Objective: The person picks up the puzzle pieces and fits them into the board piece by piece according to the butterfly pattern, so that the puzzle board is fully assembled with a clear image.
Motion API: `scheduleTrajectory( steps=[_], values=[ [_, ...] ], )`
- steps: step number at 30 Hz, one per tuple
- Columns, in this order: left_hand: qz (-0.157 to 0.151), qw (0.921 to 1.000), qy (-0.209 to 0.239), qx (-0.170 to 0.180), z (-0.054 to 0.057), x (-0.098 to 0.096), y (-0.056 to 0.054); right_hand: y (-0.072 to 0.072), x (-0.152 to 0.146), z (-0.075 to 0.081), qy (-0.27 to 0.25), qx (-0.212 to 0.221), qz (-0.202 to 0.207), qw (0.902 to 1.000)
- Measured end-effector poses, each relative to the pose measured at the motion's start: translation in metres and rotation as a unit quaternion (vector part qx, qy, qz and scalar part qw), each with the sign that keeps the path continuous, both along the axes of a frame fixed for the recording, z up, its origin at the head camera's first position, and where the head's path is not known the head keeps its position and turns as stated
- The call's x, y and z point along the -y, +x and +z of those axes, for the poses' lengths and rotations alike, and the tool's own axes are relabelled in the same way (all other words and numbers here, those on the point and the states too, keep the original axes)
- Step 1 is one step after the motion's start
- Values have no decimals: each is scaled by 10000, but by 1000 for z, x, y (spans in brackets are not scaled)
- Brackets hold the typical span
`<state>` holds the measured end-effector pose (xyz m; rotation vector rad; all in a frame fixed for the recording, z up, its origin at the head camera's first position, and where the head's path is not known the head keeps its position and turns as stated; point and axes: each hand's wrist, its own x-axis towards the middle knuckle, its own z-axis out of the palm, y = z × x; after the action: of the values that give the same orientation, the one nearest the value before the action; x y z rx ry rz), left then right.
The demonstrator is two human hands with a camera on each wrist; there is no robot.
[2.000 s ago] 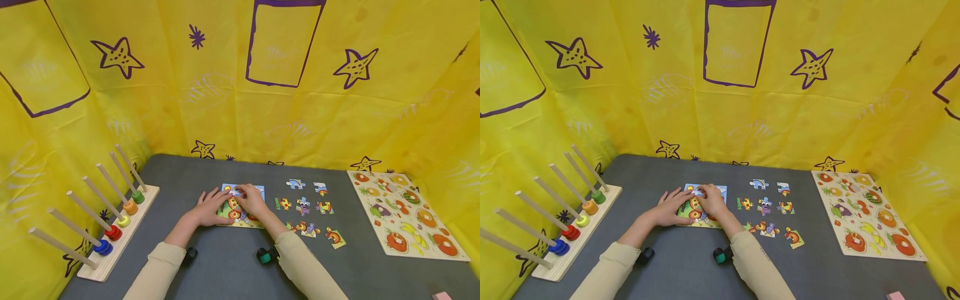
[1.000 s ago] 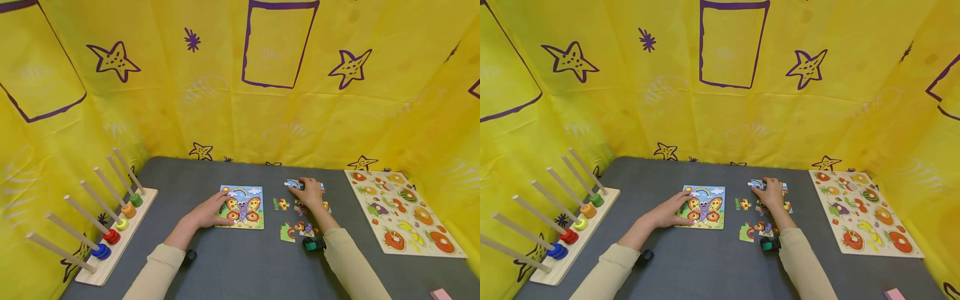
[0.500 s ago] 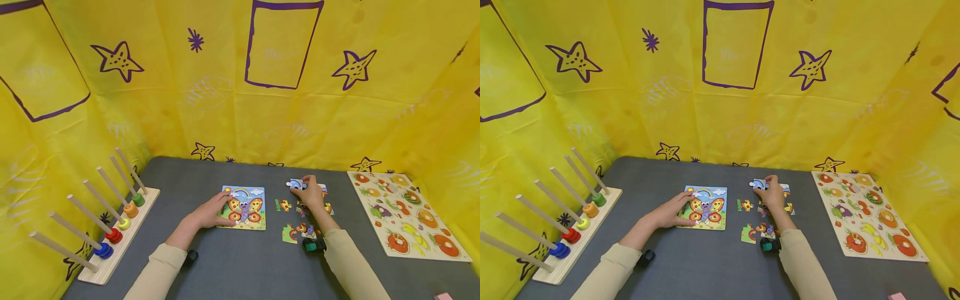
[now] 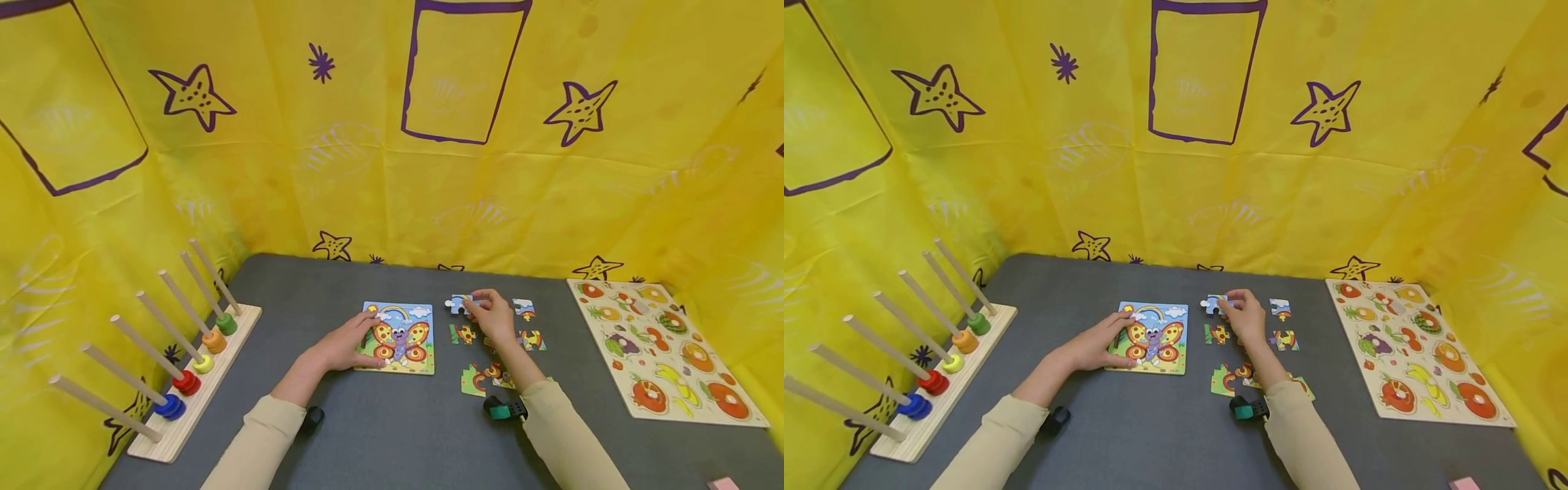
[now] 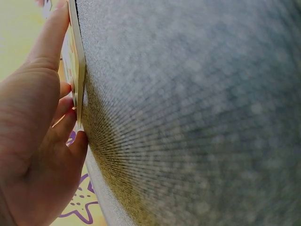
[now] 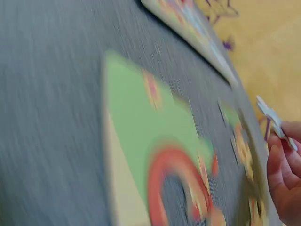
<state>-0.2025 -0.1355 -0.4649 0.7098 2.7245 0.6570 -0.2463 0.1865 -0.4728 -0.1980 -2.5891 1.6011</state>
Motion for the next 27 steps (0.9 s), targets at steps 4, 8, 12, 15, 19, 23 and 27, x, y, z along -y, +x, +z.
scheduleTrajectory(
  steps=[4,8,12,15,19,23,27],
  values=[
    [18,10000,-20,16,-1,1,-1,4,21,3,-265,154,155,9994],
    [-15,10000,11,5,-2,1,-1,7,42,5,-427,228,333,9983],
    [-54,10000,75,1,-2,1,0,9,59,4,-476,313,432,9974],
    [-68,9999,89,20,-2,0,-1,10,70,3,-464,341,454,9973],
    [-7,9999,41,94,-2,0,-1,11,84,2,-418,267,562,9972],
    [64,9999,8,138,-1,0,-1,10,95,0,-470,198,713,9962],
    [53,9999,10,149,1,0,0,8,104,-4,-592,160,710,9956]
  ],
)
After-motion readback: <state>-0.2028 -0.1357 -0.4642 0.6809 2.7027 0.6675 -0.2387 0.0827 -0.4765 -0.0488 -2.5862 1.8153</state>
